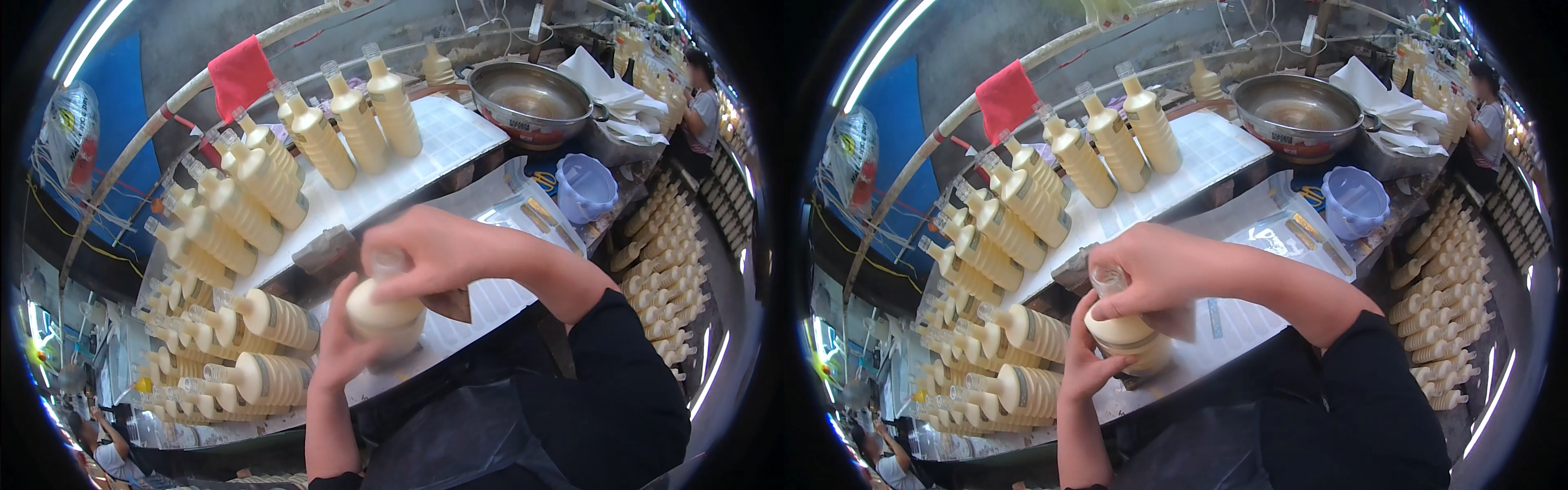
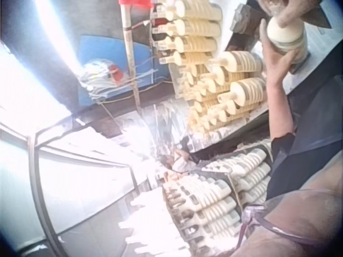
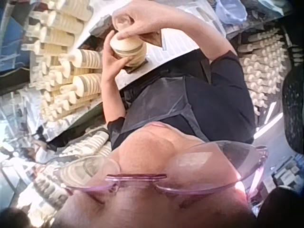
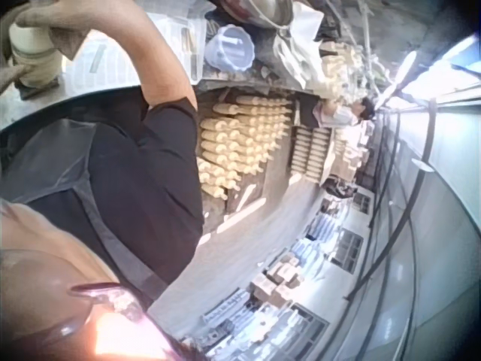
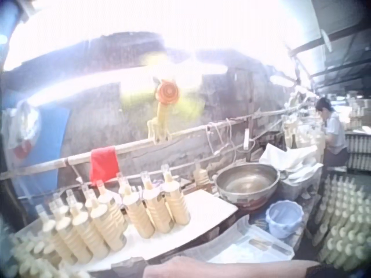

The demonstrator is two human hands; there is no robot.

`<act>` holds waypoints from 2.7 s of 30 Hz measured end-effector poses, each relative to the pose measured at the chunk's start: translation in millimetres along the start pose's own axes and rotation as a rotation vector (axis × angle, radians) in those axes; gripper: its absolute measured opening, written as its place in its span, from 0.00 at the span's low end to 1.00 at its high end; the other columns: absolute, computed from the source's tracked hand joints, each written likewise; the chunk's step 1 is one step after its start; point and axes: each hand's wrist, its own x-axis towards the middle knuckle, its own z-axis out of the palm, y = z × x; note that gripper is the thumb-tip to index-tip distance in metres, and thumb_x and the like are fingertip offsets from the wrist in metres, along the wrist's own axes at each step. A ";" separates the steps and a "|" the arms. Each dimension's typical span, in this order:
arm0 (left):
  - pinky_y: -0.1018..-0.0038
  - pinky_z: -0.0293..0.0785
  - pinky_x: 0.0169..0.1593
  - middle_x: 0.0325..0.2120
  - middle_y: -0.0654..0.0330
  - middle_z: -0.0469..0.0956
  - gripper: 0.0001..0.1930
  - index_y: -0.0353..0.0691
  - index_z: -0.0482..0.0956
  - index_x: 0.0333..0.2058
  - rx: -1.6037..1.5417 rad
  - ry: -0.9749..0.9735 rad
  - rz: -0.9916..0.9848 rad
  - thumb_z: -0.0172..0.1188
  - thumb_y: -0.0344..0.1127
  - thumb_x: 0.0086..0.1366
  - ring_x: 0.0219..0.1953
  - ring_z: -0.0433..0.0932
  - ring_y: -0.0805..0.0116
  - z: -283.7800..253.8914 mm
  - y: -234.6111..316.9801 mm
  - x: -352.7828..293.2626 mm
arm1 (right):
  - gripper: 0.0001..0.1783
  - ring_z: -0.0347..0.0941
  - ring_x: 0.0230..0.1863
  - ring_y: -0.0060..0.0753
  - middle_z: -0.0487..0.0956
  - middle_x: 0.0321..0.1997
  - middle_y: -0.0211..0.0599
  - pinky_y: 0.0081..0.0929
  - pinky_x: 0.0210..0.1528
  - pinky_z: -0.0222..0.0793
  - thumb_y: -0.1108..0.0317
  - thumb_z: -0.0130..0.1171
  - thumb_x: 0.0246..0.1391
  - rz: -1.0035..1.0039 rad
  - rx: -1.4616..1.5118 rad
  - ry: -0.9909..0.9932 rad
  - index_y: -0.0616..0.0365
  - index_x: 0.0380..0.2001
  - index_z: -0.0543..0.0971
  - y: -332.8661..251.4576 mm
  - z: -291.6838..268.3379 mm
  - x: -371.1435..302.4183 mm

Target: The person applies rectangular labels to the bodies of multiple cream-colored plastic bottles. They pick up each bottle, smooth the label onto the surface, and place the finished bottle on a nearby shelf. The process is repeated for several bottles in a continuous sequence.

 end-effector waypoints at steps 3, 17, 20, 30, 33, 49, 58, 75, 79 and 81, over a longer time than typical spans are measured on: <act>0.61 0.58 0.72 0.66 0.51 0.67 0.63 0.39 0.49 0.74 0.369 -0.009 0.188 0.84 0.38 0.44 0.70 0.63 0.59 8.7 -1.6 7.9 | 0.20 0.82 0.34 0.55 0.83 0.30 0.53 0.40 0.39 0.76 0.53 0.66 0.49 0.113 -0.089 0.073 0.62 0.34 0.83 -14.7 -9.4 -17.2; 0.70 0.72 0.58 0.43 0.58 0.84 0.21 0.36 0.80 0.53 0.128 0.314 -0.081 0.65 0.25 0.59 0.50 0.79 0.68 -2.5 -38.2 -6.7 | 0.27 0.83 0.37 0.51 0.84 0.32 0.53 0.42 0.43 0.77 0.47 0.63 0.46 0.369 -0.767 0.711 0.66 0.31 0.84 69.8 -195.9 11.2; 0.70 0.72 0.57 0.44 0.58 0.83 0.20 0.36 0.80 0.54 0.067 0.354 -0.159 0.64 0.25 0.61 0.49 0.78 0.69 -5.6 -46.2 -10.6 | 0.25 0.83 0.38 0.51 0.85 0.33 0.52 0.41 0.44 0.78 0.47 0.63 0.45 0.419 -0.848 0.713 0.63 0.30 0.85 115.4 -219.8 47.0; 0.71 0.73 0.55 0.45 0.58 0.82 0.19 0.34 0.79 0.54 -0.011 0.365 -0.215 0.65 0.25 0.63 0.49 0.78 0.69 0.6 -50.6 20.3 | 0.28 0.85 0.38 0.47 0.86 0.33 0.46 0.42 0.44 0.78 0.41 0.63 0.50 0.499 -0.839 0.643 0.59 0.30 0.87 200.0 -246.1 147.4; 0.72 0.72 0.57 0.45 0.58 0.81 0.19 0.34 0.79 0.53 -0.039 0.303 -0.214 0.65 0.24 0.63 0.50 0.78 0.69 14.1 -43.0 42.6 | 0.35 0.84 0.42 0.47 0.86 0.34 0.44 0.39 0.48 0.77 0.31 0.64 0.48 0.564 -0.715 0.547 0.57 0.29 0.88 217.8 -258.9 143.6; 0.67 0.69 0.61 0.44 0.56 0.81 0.21 0.32 0.78 0.54 0.134 -0.121 -0.162 0.62 0.24 0.62 0.51 0.78 0.66 108.5 -24.2 94.0 | 0.18 0.83 0.42 0.45 0.85 0.39 0.50 0.41 0.45 0.76 0.57 0.56 0.60 1.650 -0.738 1.101 0.61 0.42 0.83 144.3 -127.7 -584.5; 0.71 0.70 0.58 0.43 0.59 0.81 0.19 0.33 0.78 0.54 0.256 -0.141 -0.233 0.58 0.21 0.64 0.48 0.78 0.69 137.0 -13.6 117.6 | 0.35 0.76 0.59 0.60 0.78 0.58 0.61 0.52 0.58 0.72 0.42 0.62 0.56 2.533 -0.356 0.962 0.60 0.56 0.77 143.1 136.0 -768.5; 0.75 0.71 0.55 0.42 0.60 0.82 0.17 0.33 0.78 0.55 0.255 -0.014 -0.280 0.61 0.26 0.67 0.48 0.78 0.72 144.3 1.9 111.8 | 0.21 0.77 0.56 0.65 0.79 0.54 0.62 0.52 0.57 0.73 0.58 0.58 0.64 2.480 -0.246 0.669 0.60 0.54 0.73 157.8 234.7 -854.7; 0.74 0.72 0.56 0.43 0.60 0.82 0.18 0.33 0.78 0.55 0.180 -0.034 -0.297 0.62 0.27 0.67 0.48 0.79 0.72 150.4 -14.4 106.6 | 0.22 0.77 0.55 0.63 0.80 0.53 0.59 0.53 0.57 0.72 0.60 0.60 0.63 2.397 -0.297 0.659 0.62 0.53 0.73 163.5 225.7 -795.4; 0.73 0.74 0.56 0.44 0.57 0.83 0.18 0.33 0.79 0.54 0.176 -0.092 -0.274 0.62 0.30 0.67 0.50 0.80 0.70 154.1 -24.3 105.4 | 0.19 0.78 0.52 0.63 0.82 0.49 0.59 0.53 0.54 0.73 0.61 0.61 0.60 2.325 -0.368 0.690 0.63 0.49 0.75 159.5 219.4 -786.6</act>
